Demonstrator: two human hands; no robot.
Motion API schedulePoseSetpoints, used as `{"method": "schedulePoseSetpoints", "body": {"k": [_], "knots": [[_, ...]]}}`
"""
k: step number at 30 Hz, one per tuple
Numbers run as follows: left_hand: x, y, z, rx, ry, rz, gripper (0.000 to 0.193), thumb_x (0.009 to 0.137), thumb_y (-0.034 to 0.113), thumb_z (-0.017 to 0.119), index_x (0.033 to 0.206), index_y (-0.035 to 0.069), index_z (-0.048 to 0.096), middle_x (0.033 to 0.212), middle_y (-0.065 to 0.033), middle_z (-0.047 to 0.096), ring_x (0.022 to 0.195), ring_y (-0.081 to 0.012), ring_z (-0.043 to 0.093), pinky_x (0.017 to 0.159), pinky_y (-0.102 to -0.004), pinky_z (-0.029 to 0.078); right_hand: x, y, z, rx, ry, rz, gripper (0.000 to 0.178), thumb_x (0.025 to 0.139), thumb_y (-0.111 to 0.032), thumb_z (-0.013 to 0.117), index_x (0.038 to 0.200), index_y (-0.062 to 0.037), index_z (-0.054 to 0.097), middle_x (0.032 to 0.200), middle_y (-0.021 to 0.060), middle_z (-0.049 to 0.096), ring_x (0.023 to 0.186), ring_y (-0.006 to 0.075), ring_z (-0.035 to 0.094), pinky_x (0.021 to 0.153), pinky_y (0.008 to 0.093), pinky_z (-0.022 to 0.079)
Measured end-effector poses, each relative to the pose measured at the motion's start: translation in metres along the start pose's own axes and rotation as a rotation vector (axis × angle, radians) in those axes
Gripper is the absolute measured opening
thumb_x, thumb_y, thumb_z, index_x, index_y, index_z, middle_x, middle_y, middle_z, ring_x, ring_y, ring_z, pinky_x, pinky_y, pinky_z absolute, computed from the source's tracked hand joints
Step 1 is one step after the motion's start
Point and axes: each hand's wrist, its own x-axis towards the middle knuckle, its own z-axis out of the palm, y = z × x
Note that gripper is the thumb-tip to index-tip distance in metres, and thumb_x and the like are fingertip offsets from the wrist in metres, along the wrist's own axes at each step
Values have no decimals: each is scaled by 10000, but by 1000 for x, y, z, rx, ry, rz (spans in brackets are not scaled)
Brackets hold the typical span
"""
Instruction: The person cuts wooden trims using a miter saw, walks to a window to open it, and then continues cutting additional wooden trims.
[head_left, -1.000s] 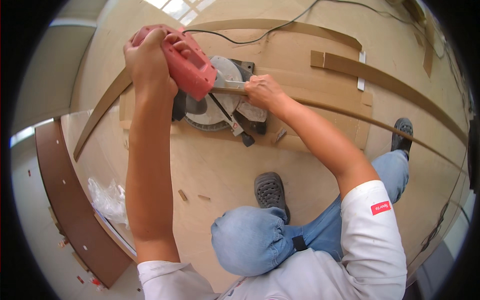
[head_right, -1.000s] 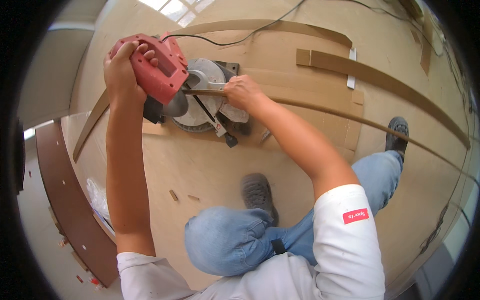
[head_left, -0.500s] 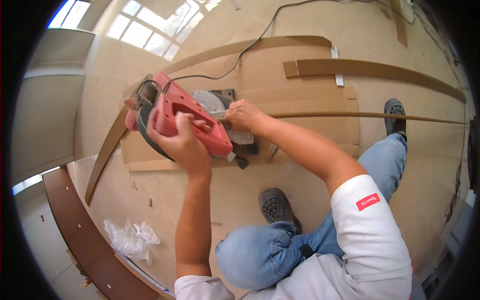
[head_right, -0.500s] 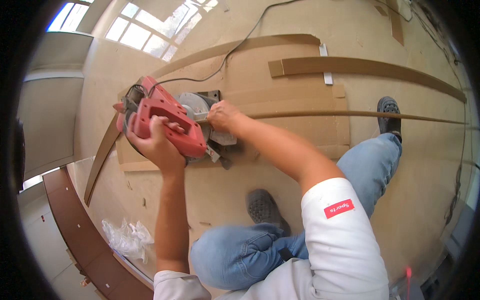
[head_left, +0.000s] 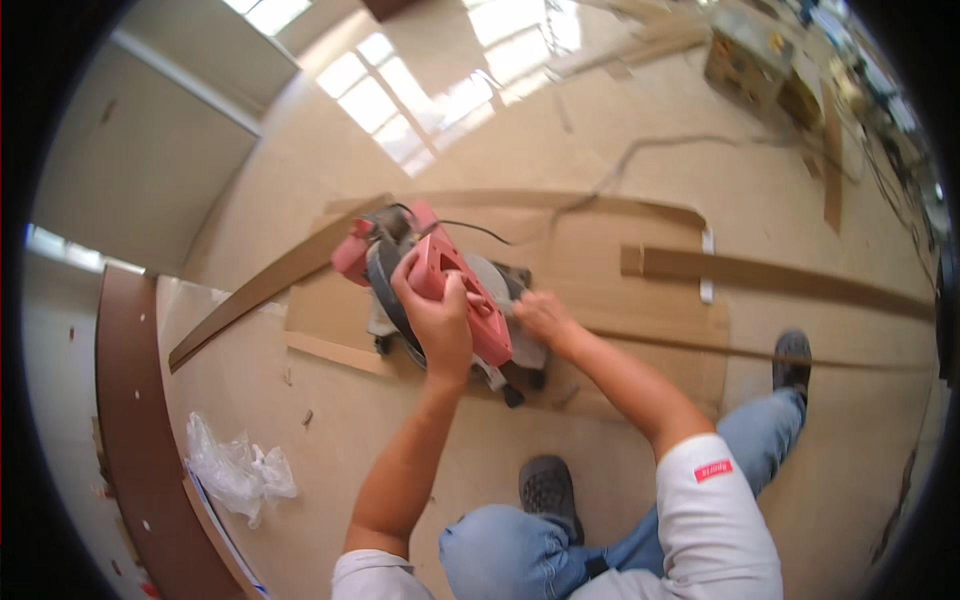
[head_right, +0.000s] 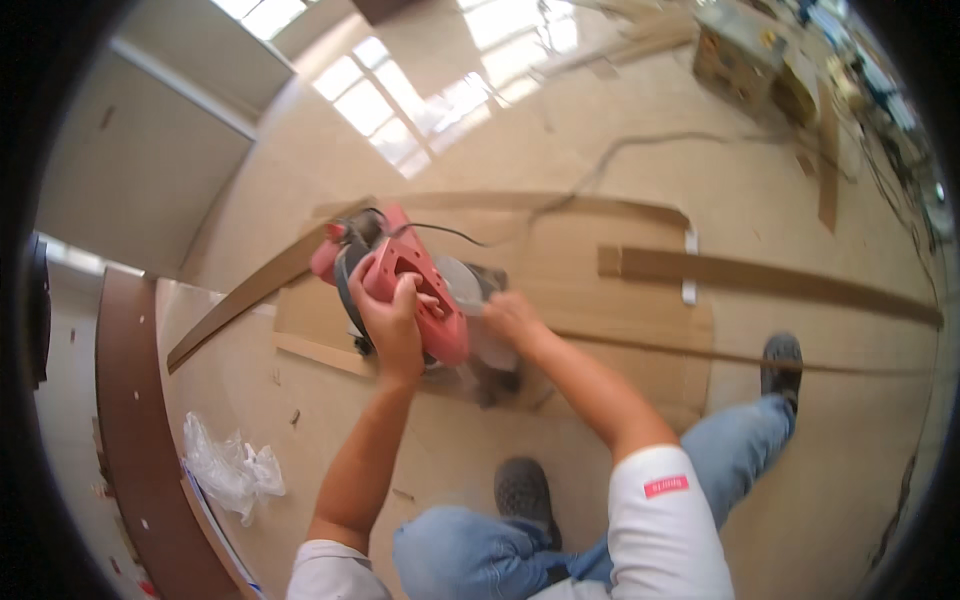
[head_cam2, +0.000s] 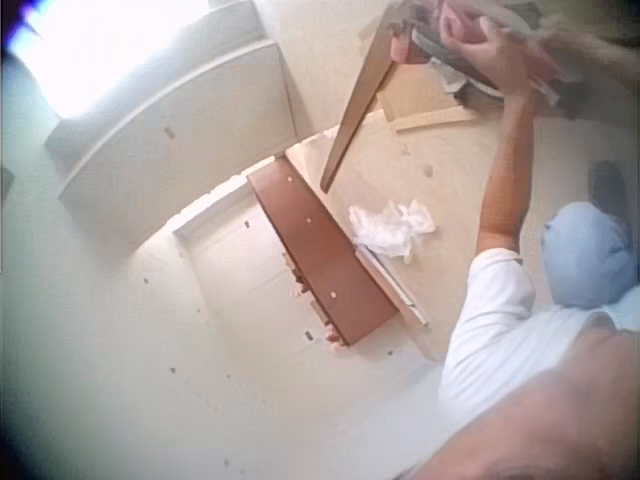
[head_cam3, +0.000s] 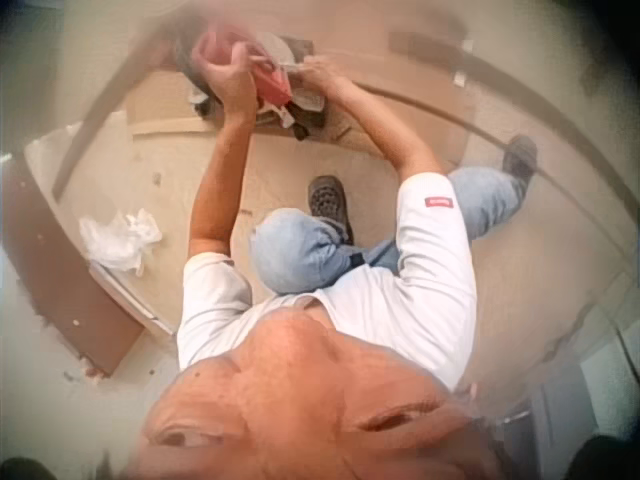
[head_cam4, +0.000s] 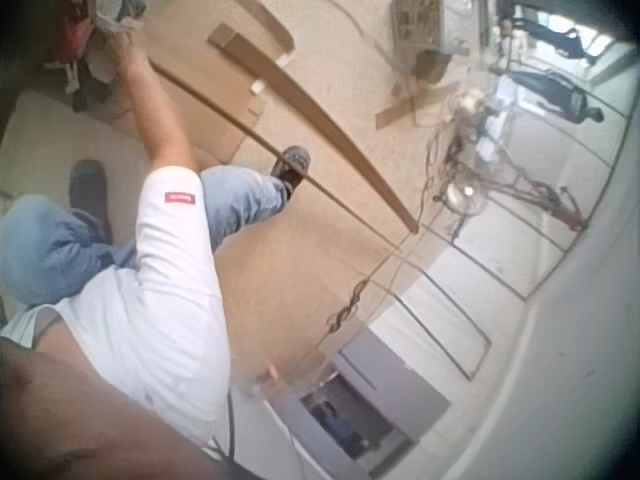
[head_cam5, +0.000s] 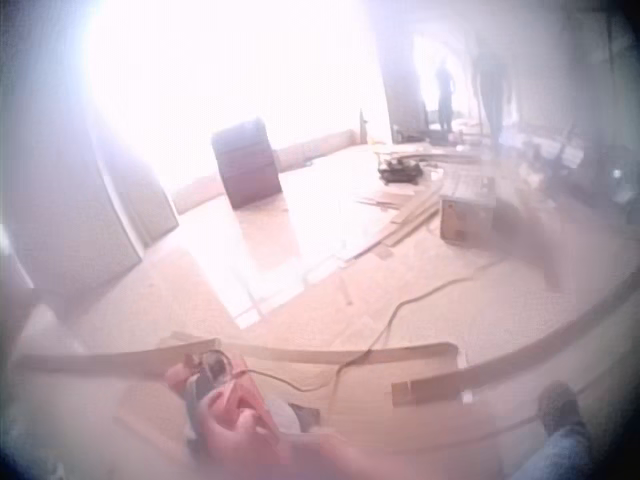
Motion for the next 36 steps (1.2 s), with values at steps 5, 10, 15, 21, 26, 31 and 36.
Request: {"method": "schedulePoseSetpoints", "body": {"k": [5,10,15,21,26,31,36], "knots": [[143,56,10,-86,-74,-231,361,846,21,573,1197,-1,492,859,-140,617,622,-208,620,544,-320,542,-19,14,-50,-6,-125,158,359,774,-360,804,906,-73,633,883,153,649,814,328,686,705,444,558],[251,2,-66,221,-293,-42,325,919,278,490,887,14,676,803,-108,665,696,-220,627,627,-374,534,-52,-6,-56,-10,-179,194,688,796,-562,765,1199,-45,557,1002,185,634,850,361,696,694,458,564],[227,48,-19,-47,-239,-344,150,893,131,517,891,-19,529,730,-124,555,602,-192,553,552,-285,498,-123,0,-92,90,-151,229,734,839,-669,653,1145,-14,527,903,203,660,809,403,685,690,463,569],[309,45,-110,29,-424,-333,313,956,282,520,965,-13,623,853,-112,668,766,-241,655,755,-390,573,-142,-20,-122,132,-70,97,527,927,-582,613,813,-68,596,751,157,646,618,377,660,529,467,519],[270,45,-33,-30,-351,-431,168,920,145,581,915,-22,562,820,-113,624,665,-173,614,634,-303,561,-155,-4,-166,68,-136,201,425,976,-463,595,781,-85,595,735,142,650,672,349,663,560,449,522],[265,45,-42,5,-254,-398,172,909,102,600,942,-46,518,804,-137,598,620,-185,612,630,-301,606,-144,5,-194,161,-151,214,348,1004,-337,567,774,-78,588,734,145,641,683,360,642,598,454,517],[269,47,-54,-5,-214,-381,165,906,113,586,922,-36,518,777,-123,587,615,-182,601,614,-287,584,-143,19,-205,173,-164,253,306,985,-297,594,773,-76,581,733,146,630,685,367,627,606,459,504]]}}
